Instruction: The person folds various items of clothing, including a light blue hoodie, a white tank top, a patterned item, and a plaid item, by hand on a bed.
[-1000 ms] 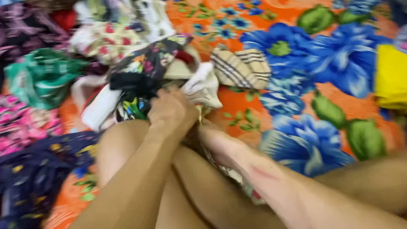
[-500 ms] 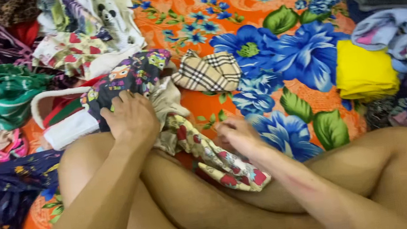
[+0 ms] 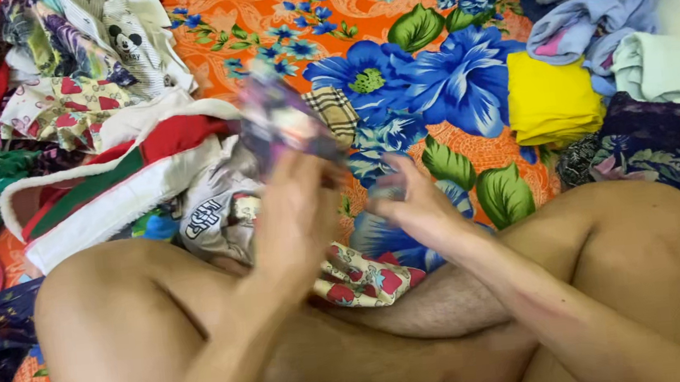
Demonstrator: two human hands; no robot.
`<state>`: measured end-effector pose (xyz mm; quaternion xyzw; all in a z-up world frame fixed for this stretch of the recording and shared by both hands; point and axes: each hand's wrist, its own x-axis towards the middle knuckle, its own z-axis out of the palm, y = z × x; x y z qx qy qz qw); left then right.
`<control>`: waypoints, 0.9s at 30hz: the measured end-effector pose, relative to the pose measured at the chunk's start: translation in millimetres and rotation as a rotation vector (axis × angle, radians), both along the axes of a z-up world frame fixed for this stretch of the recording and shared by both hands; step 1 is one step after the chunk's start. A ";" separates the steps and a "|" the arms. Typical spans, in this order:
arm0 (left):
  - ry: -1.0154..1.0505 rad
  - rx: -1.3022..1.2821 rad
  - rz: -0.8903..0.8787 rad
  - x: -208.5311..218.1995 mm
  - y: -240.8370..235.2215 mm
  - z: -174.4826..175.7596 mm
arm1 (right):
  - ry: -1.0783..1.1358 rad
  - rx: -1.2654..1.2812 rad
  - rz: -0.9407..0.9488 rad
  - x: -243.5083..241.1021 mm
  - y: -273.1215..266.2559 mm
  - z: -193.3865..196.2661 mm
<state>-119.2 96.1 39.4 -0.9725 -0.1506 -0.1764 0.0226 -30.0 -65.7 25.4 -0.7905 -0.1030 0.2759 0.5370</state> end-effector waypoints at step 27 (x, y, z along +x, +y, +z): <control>-0.022 -1.494 0.269 16.1 -9.0 17.2 | -0.207 -0.263 0.237 87.2 -90.5 34.0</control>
